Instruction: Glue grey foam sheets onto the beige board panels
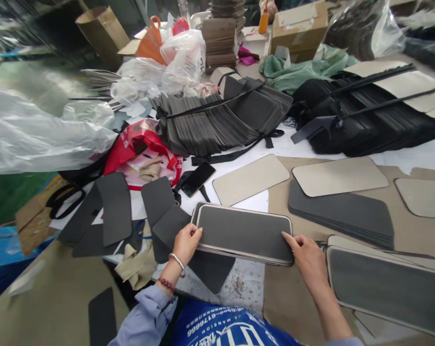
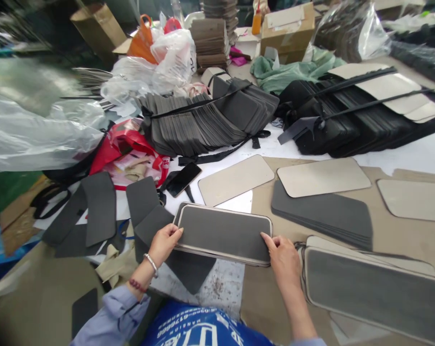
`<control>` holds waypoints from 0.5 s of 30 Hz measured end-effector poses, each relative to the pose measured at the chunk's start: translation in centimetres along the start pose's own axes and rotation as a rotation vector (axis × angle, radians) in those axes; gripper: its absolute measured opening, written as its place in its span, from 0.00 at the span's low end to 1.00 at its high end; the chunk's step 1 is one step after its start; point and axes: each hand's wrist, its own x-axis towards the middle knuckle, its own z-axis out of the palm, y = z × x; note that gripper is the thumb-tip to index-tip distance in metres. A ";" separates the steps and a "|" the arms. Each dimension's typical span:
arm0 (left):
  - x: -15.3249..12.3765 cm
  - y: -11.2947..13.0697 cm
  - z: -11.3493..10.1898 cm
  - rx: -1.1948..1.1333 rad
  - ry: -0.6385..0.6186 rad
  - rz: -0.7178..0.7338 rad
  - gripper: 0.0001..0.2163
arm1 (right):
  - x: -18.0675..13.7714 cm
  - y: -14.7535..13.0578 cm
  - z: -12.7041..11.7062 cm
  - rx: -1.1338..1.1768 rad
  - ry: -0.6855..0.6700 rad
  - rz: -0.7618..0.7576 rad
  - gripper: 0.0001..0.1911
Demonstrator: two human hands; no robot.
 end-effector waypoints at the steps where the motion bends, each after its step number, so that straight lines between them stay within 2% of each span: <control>1: 0.0 0.2 0.0 -0.004 0.008 -0.002 0.13 | 0.1 0.0 0.0 0.000 -0.010 0.002 0.32; 6: -0.1 0.5 0.0 -0.025 0.039 -0.022 0.12 | 0.5 0.8 0.1 -0.033 -0.042 0.007 0.28; 11: 0.0 0.3 0.1 -0.045 0.060 -0.031 0.12 | 1.0 2.1 0.5 -0.043 -0.048 -0.107 0.24; 15: -0.2 0.3 0.1 -0.045 0.062 -0.032 0.12 | 0.8 1.4 0.4 -0.040 -0.046 -0.046 0.26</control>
